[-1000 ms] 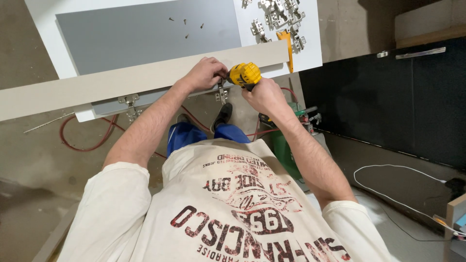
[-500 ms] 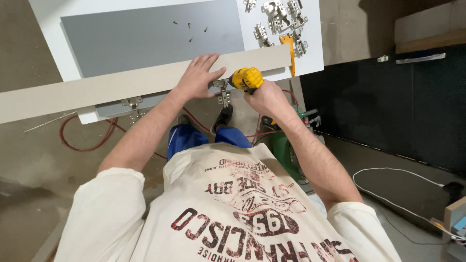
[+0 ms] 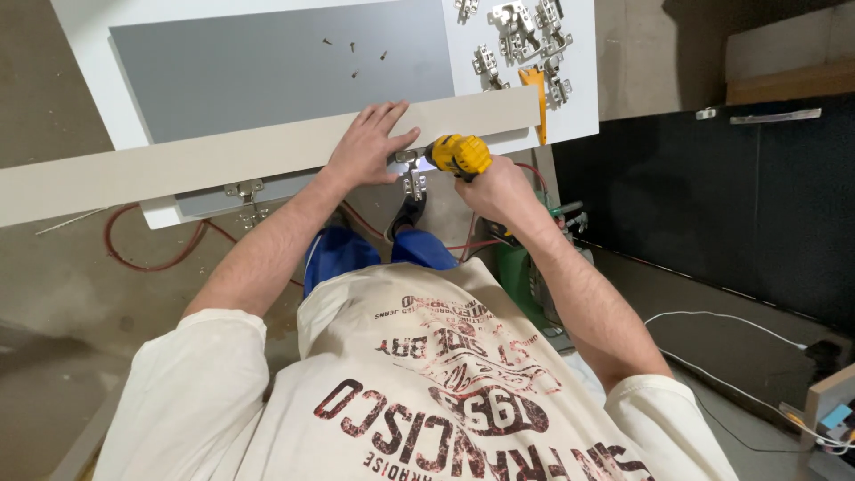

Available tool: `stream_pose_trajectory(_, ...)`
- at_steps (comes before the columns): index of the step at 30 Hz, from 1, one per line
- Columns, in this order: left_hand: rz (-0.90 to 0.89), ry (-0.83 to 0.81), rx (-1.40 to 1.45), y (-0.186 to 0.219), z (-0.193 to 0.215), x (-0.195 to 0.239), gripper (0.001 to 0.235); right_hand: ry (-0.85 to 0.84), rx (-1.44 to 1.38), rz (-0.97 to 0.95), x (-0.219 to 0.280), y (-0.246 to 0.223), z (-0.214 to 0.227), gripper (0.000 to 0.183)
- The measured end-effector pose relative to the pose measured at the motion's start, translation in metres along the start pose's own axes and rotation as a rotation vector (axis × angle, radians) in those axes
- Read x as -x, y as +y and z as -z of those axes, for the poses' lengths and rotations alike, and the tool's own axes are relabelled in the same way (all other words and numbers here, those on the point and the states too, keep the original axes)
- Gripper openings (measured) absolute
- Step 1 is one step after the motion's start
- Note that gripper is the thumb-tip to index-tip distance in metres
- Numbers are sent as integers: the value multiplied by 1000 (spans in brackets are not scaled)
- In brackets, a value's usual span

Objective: Attaching hinges to a wooden panel using a power drill and sorting screws.

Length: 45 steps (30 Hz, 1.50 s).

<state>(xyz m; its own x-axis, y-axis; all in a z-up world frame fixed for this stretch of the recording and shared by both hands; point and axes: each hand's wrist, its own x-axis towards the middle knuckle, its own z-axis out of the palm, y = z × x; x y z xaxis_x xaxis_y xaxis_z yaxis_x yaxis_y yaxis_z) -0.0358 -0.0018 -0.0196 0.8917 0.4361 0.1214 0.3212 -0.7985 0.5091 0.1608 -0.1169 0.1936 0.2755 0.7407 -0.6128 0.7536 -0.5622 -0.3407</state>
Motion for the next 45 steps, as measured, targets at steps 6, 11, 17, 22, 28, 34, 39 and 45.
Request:
stream_pose_trajectory(6, 16, -1, -12, 3, 4, -2, 95, 9, 36, 85, -5, 6, -5, 22)
stream_pose_trajectory(11, 19, 16, 1, 3, 1, 1, 94, 3, 45, 96, -4, 0, -1, 21)
stream_pose_trajectory(17, 3, 26, -32, 3, 5, 0, 94, -31, 91, 58, -5, -2, 4, 24)
stream_pose_trajectory(22, 1, 20, -29, 5, 8, 1, 93, -30, 86, 44, -2, 2, 4, 26)
stream_pose_trajectory(28, 1, 22, -11, 3, 4, 0, 93, 64, 98, -18, 15, 20, -16, 38)
stream_pose_trajectory(34, 9, 19, -26, -1, 3, 3, 96, 232, -66, 8, 38, 7, -9, 24)
stream_pose_trajectory(39, 13, 8, -12, 1, 5, 4, 94, 171, -202, 148, 39, -7, -17, 34)
stream_pose_trajectory(45, 29, -9, 9, -2, -4, 3, 93, 112, -239, 102, 27, -13, -30, 34)
